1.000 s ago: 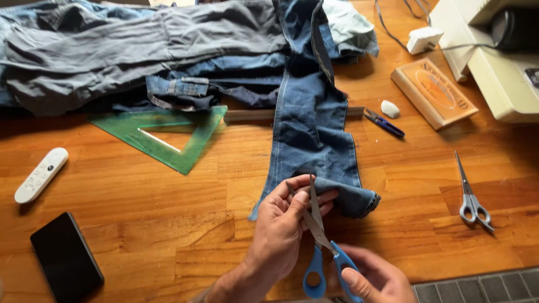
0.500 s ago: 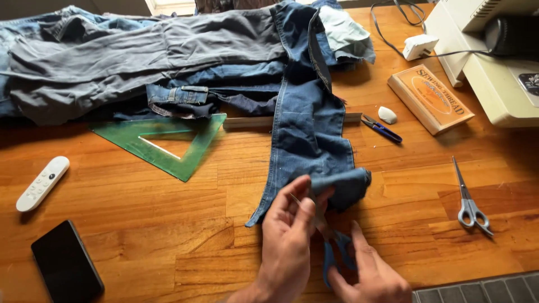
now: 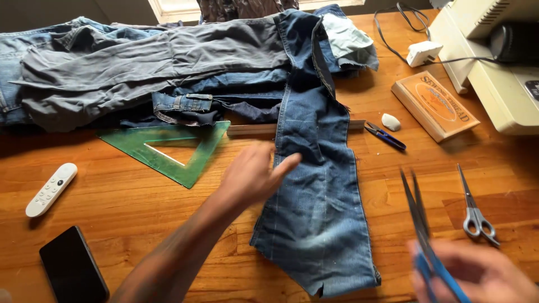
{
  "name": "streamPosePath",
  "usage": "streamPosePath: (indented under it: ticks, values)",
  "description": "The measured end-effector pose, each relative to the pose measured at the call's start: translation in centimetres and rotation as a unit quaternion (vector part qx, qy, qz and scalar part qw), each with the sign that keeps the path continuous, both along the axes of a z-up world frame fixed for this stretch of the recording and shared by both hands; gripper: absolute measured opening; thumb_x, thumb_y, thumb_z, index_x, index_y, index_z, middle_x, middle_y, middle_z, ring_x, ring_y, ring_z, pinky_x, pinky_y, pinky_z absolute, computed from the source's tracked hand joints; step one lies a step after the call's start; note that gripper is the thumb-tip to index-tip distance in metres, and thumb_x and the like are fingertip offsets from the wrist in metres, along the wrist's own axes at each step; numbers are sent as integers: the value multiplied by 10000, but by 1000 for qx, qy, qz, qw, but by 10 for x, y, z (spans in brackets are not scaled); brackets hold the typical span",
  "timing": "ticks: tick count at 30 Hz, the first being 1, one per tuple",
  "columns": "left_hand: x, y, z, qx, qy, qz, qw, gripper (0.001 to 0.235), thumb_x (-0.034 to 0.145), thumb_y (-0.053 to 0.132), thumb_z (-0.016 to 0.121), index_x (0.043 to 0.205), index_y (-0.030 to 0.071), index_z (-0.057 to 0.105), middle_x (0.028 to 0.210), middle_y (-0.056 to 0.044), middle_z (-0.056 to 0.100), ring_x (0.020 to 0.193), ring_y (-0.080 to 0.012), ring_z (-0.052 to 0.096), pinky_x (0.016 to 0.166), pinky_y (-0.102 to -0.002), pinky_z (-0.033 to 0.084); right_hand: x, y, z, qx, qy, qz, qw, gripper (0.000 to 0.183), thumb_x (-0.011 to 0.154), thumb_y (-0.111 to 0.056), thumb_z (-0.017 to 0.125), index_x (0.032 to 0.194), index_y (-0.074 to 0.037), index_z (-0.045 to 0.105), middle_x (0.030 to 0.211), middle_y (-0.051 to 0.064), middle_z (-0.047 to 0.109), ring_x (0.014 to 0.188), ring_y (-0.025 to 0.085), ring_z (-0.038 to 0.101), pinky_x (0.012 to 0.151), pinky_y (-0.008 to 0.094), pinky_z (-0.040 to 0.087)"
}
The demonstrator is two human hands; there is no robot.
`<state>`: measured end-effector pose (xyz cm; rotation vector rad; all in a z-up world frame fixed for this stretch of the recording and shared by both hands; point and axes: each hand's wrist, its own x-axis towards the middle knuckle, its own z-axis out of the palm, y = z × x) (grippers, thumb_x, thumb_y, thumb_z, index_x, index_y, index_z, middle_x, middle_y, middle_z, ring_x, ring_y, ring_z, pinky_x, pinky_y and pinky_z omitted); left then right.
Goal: Cutting denim fabric with scissors on a wooden table
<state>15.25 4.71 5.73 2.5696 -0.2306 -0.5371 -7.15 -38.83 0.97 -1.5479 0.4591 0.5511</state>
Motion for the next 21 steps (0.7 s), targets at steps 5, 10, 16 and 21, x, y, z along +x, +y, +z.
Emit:
streamPosePath:
  ticks: [5, 10, 16, 21]
  values:
    - [58, -54, -78, 40, -126, 99, 986, 856, 871, 750, 1001, 1302, 59, 736, 1275, -156, 685, 1233, -382, 646, 1042, -511, 575, 94, 120, 37, -69, -194, -144, 968, 618, 891, 122, 852, 1504, 65, 804, 1039, 281, 856, 717, 287, 649, 523, 420, 493]
    - [59, -43, -63, -94, -134, 133, 977, 353, 1056, 401, 803, 1140, 111, 621, 1124, -246, 824, 1069, -579, 750, 888, -709, 542, 171, 142, -1, -473, -377, -36, 795, 706, 736, -456, 1078, 1342, -216, 809, 1251, 37, 850, 1109, 222, 824, 985, 413, 607]
    - [79, 20, -89, -575, 98, 250, 773, 653, 965, 376, 858, 1501, 59, 664, 1113, -109, 840, 933, -153, 751, 834, -341, 636, 212, 204, -3, -298, -364, -37, 882, 474, 821, -113, 884, 1278, -228, 838, 877, -9, 812, 835, 102, 788, 823, 290, 587]
    - [17, 64, -73, -511, 234, 116, 819, 493, 863, 384, 888, 1154, -11, 841, 1079, -140, 889, 883, -234, 819, 802, -390, 682, 232, 217, -9, -136, -358, -76, 921, 486, 864, -8, 846, 1312, -184, 775, 895, 19, 776, 747, 98, 714, 686, 273, 569]
